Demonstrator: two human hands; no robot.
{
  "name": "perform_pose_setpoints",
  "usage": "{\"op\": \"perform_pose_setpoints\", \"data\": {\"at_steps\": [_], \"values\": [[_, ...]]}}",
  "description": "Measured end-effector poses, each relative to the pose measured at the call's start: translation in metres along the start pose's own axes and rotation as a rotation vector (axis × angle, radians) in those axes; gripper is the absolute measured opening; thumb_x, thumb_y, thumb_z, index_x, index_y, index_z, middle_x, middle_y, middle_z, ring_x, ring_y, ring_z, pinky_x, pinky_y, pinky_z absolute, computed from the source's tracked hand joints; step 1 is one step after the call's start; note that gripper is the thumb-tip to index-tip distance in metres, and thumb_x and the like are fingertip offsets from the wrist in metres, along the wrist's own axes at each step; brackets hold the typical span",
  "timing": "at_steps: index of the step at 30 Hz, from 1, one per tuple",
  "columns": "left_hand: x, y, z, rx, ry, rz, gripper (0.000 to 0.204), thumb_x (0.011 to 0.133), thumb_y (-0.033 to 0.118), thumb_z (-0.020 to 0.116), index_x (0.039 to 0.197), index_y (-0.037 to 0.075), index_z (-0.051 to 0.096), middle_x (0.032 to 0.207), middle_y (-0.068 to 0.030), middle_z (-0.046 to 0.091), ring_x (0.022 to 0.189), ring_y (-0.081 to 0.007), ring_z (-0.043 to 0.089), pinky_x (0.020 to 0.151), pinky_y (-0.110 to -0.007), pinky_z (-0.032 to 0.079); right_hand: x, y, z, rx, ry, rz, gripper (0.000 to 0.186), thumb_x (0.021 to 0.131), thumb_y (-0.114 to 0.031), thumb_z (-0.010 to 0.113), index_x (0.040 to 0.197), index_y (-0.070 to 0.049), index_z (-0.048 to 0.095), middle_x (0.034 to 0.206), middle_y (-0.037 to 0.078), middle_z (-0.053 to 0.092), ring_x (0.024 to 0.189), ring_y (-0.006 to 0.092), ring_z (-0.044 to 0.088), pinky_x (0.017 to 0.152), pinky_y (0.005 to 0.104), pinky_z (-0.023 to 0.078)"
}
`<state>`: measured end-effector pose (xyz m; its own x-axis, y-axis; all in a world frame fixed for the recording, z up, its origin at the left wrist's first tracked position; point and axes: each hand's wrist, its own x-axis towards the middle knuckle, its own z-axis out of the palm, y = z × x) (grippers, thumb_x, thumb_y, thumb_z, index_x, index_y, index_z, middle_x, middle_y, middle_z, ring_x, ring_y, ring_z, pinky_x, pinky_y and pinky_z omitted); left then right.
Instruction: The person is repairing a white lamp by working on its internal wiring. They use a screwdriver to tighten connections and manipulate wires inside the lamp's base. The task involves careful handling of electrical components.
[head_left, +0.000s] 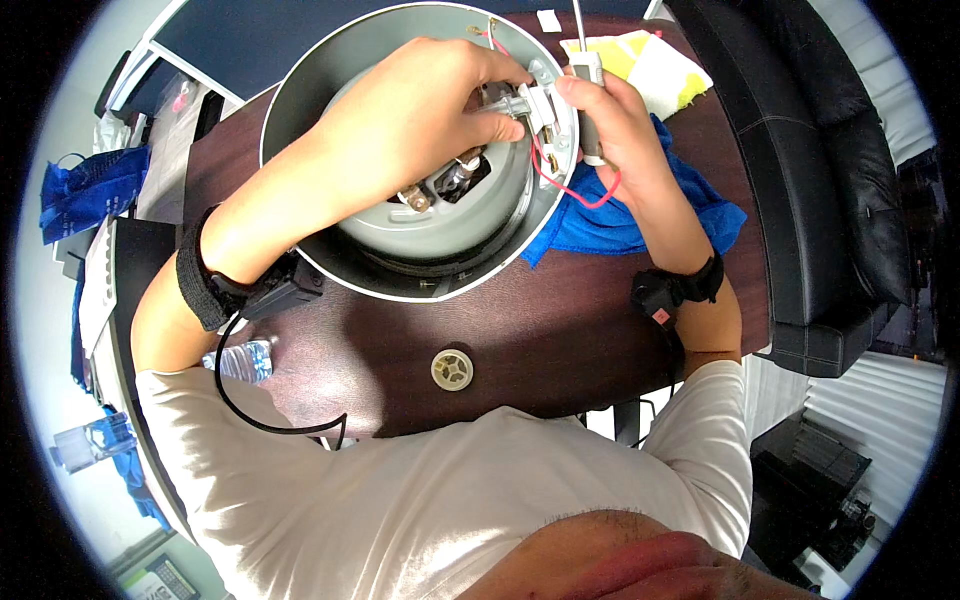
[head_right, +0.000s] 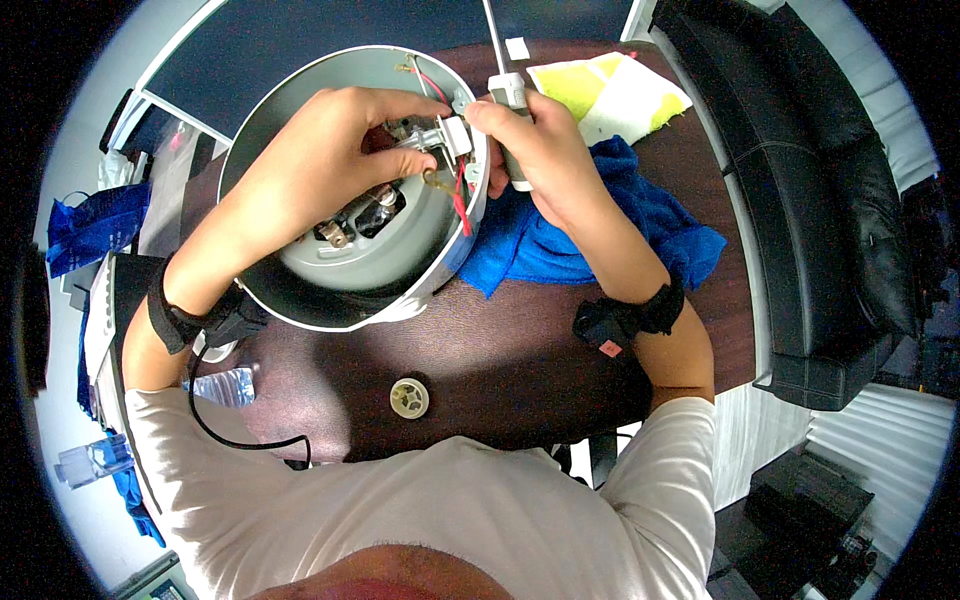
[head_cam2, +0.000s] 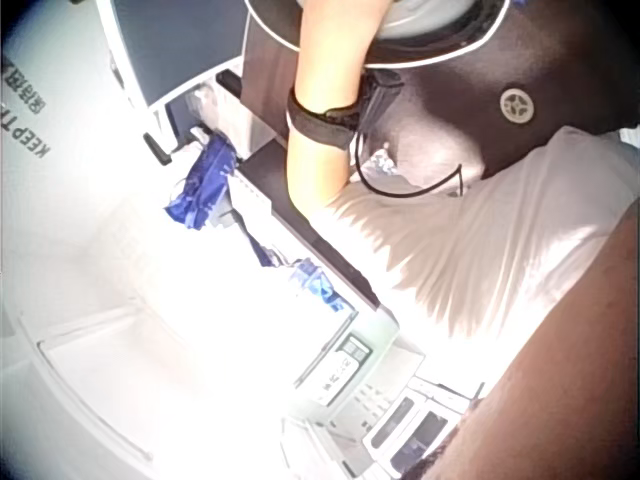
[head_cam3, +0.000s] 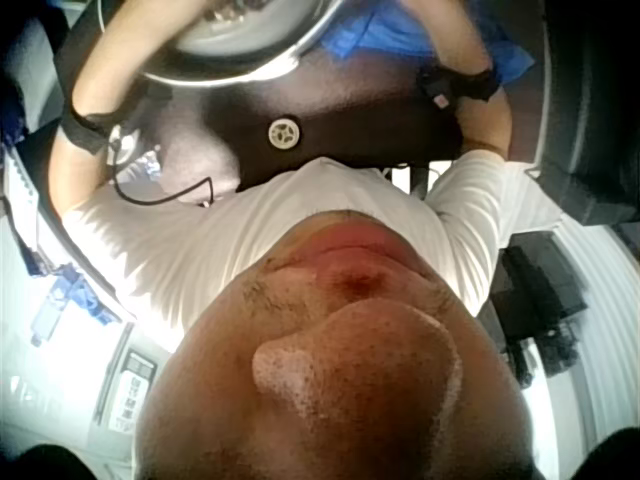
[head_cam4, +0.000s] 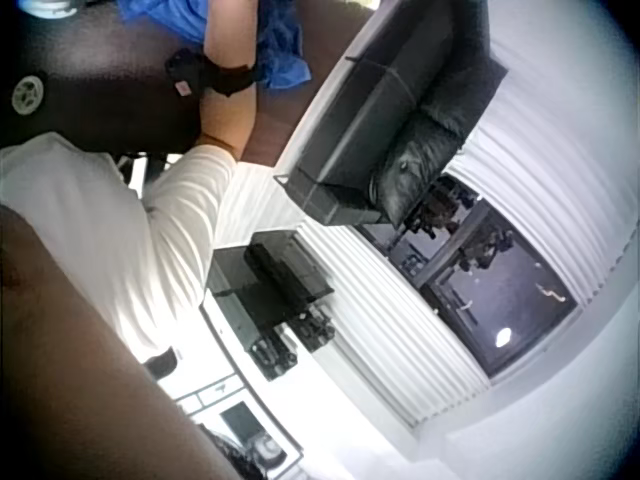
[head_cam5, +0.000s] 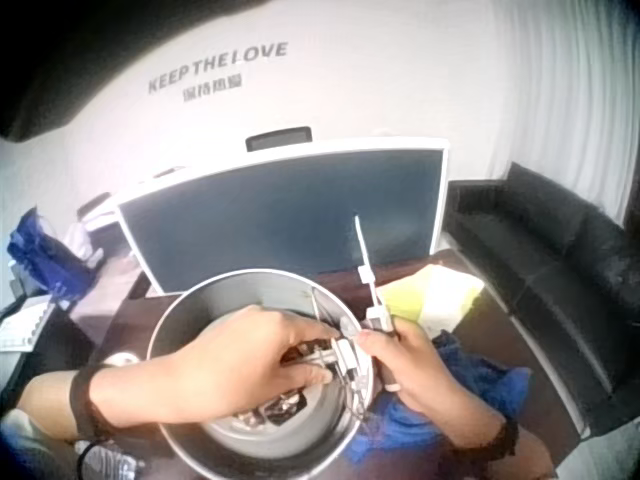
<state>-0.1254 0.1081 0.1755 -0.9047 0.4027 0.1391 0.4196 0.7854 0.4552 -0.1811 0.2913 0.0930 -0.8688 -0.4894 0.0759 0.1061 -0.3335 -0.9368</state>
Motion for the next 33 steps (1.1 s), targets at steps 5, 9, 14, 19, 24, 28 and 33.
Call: {"op": "perform_pose_setpoints", "data": {"at_steps": [5,9,14,19,24,28,33], "values": [[-0.007,0.002,-0.001,0.031,-0.015,-0.001,0.039,0.076,0.012,0.071,0.111,0.000,0.062,0.081,-0.0173,0.066,0.066,-0.0212,0.061,0.066,-0.032,0.049,-0.002,0.000,0.002,-0.012,-0.020,0.000,0.021,0.084,-0.023,0.063,0.088,-0.002,0.058,0.063,0.003,0.058,0.046,0.0097,0.053,0.040,0.0229,0.040],[-0.009,0.006,0.000,0.027,-0.029,-0.010,0.038,0.076,0.013,0.071,0.111,0.000,0.062,0.081,-0.0180,0.065,0.067,-0.0223,0.062,0.066,-0.033,0.049,-0.005,0.000,0.005,-0.030,-0.042,-0.045,0.021,0.085,-0.023,0.062,0.089,-0.003,0.058,0.064,0.003,0.058,0.048,0.0091,0.051,0.041,0.0231,0.040],[-0.011,0.009,-0.003,0.010,-0.007,0.001,0.037,0.078,0.014,0.070,0.111,0.000,0.061,0.081,-0.0188,0.065,0.067,-0.0237,0.062,0.065,-0.033,0.049,-0.002,0.003,0.005,-0.052,-0.053,-0.091,0.022,0.085,-0.024,0.062,0.088,-0.003,0.058,0.064,0.002,0.057,0.049,0.0089,0.051,0.042,0.0231,0.039],[-0.013,0.003,0.002,0.036,0.056,0.058,0.036,0.078,0.015,0.070,0.109,0.001,0.058,0.075,-0.0172,0.062,0.065,-0.0256,0.061,0.062,-0.034,0.048,-0.003,0.003,0.005,-0.060,-0.051,-0.081,0.022,0.085,-0.025,0.063,0.085,-0.004,0.057,0.063,0.002,0.057,0.048,0.0094,0.051,0.042,0.0236,0.039],[-0.014,0.003,0.006,0.034,0.139,0.078,0.029,0.078,0.017,0.071,0.093,0.001,0.052,0.068,-0.0145,0.059,0.062,-0.0279,0.059,0.059,-0.037,0.044,-0.004,0.001,0.005,-0.066,-0.047,-0.052,0.023,0.086,-0.026,0.062,0.085,-0.004,0.057,0.063,0.002,0.057,0.048,0.0096,0.051,0.042,0.0238,0.039],[-0.017,0.009,-0.001,0.072,0.074,0.080,0.028,0.078,0.016,0.071,0.090,0.002,0.050,0.068,-0.0144,0.058,0.062,-0.0289,0.058,0.058,-0.038,0.043,-0.005,-0.003,0.004,-0.133,-0.084,-0.045,0.024,0.087,-0.028,0.062,0.085,-0.005,0.058,0.064,0.001,0.056,0.050,0.0089,0.051,0.044,0.0234,0.039],[-0.022,0.000,0.006,0.042,0.127,0.087,0.028,0.079,0.016,0.070,0.091,0.002,0.050,0.071,-0.0154,0.057,0.063,-0.0288,0.058,0.059,-0.037,0.043,-0.003,0.002,0.003,-0.137,-0.128,-0.103,0.025,0.088,-0.030,0.061,0.086,-0.005,0.059,0.065,0.000,0.055,0.051,0.0082,0.050,0.046,0.0224,0.039]]}}
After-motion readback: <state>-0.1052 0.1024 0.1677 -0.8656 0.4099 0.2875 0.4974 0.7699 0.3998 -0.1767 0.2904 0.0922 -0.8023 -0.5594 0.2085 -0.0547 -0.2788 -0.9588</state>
